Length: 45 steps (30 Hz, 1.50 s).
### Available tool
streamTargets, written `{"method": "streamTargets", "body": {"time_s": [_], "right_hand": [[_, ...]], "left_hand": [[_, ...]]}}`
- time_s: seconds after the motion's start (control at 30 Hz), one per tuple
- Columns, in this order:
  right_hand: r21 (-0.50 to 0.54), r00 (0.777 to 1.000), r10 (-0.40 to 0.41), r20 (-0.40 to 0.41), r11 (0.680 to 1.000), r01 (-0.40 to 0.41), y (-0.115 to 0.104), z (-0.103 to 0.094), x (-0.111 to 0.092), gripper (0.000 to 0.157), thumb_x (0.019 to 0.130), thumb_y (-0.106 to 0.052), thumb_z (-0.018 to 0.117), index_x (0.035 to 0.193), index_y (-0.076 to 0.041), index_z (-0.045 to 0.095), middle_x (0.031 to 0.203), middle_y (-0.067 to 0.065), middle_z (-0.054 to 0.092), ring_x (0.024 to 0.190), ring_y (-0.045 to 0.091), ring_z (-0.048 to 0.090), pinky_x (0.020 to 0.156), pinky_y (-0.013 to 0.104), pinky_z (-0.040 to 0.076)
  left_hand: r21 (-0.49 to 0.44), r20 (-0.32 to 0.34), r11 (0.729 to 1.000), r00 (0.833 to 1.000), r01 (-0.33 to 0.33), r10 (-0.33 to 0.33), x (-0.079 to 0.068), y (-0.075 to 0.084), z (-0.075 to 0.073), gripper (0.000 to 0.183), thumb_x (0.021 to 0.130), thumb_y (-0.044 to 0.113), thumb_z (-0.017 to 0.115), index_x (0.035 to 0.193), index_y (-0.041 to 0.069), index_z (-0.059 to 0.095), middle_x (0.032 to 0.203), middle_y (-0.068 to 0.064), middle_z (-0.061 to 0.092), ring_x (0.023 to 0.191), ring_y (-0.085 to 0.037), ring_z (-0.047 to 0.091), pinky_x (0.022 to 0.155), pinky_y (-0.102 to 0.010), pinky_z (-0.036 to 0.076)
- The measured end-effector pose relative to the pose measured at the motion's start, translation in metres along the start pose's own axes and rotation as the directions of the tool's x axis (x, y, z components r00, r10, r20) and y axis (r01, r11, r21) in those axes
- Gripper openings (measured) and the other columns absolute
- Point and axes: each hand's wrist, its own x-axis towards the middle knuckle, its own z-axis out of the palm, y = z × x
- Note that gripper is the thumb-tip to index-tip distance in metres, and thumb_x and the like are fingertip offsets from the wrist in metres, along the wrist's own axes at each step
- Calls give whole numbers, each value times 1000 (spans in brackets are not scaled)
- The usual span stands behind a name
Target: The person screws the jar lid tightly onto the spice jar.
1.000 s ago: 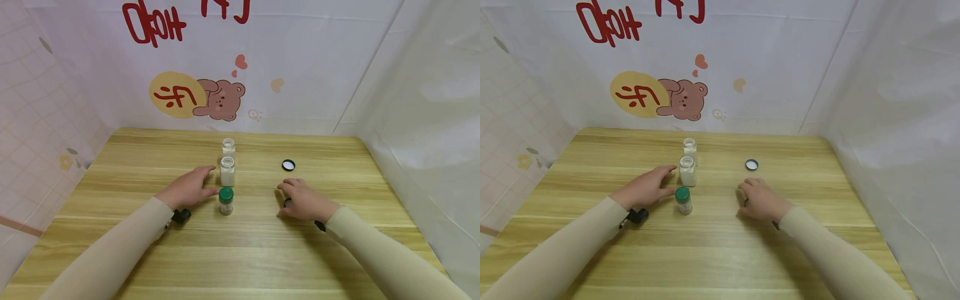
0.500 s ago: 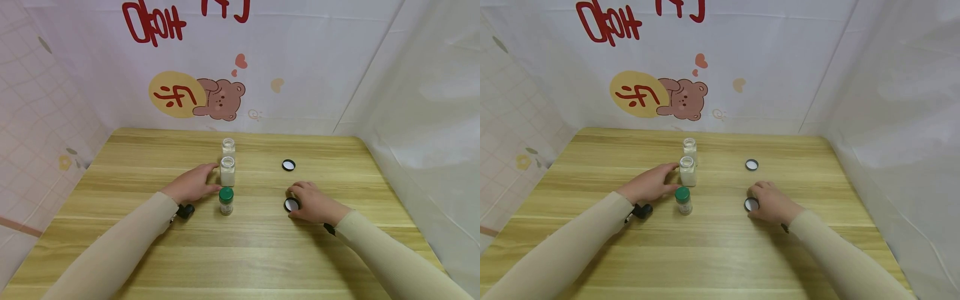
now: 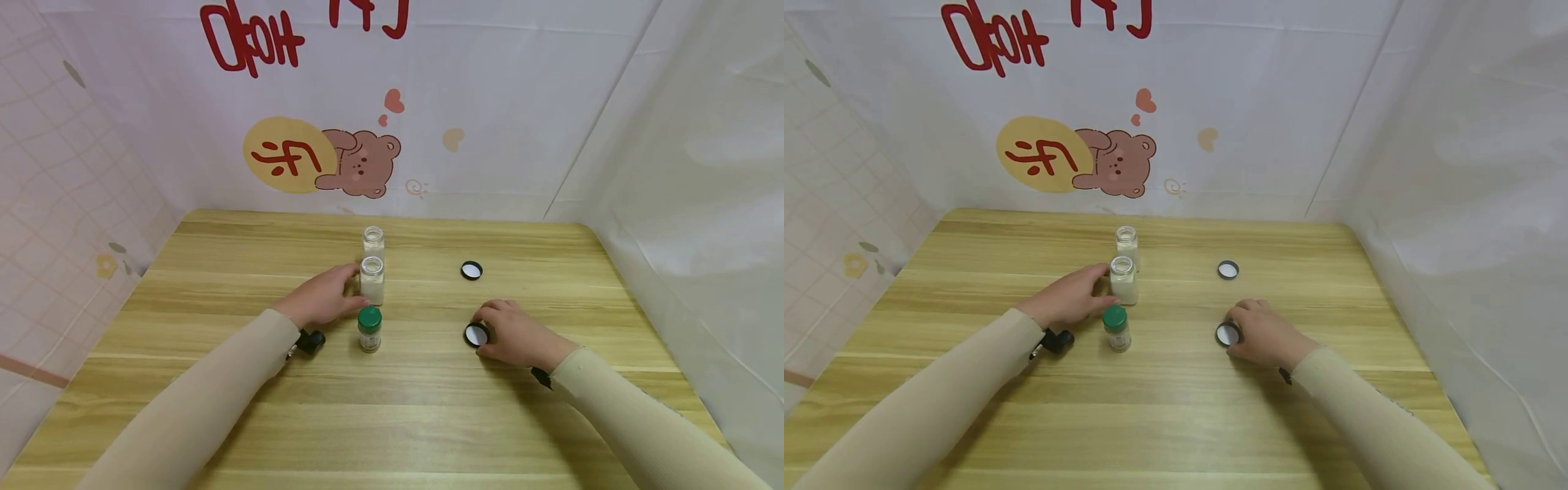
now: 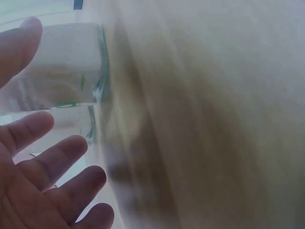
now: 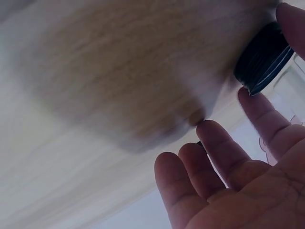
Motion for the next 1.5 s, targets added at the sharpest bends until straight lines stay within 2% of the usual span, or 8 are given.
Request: {"method": "streamTargets", "body": {"time_s": [0.17,0.33,0.67,1.5], "right_hand": [[4,1000,-6,-7,1000,6,-1,1,-1,42,87,-22,88,124,-12,69,128,12,62,120,38,56,100,53,52],[-2,1000,2,3,1000,-2,-2,1,-1,42,88,-21,87,125,-12,69,130,13,62,121,38,56,100,53,53],[-1,1000,10,9,1000,-10,-2,2,0,41,89,-21,86,125,-12,69,131,13,61,122,39,55,100,54,52],[-2,999,35,35,999,-35,-6,0,1,41,90,-21,85,125,-10,69,133,16,61,127,42,54,103,55,52]], "left_hand": [[-38,13,999,1000,-2,3,3,0,4,69,100,46,72,155,17,44,157,-9,51,149,-31,46,122,-55,39],[-40,4,999,1000,1,-1,6,-2,7,74,100,46,72,160,19,40,162,-7,47,153,-32,41,125,-56,35],[-35,-6,999,1000,15,-15,13,-4,13,67,102,46,69,159,25,42,162,-4,48,154,-30,41,126,-55,33],[0,3,999,999,39,-39,13,-1,15,66,102,48,67,158,26,42,164,-5,47,154,-32,41,125,-56,34]]}}
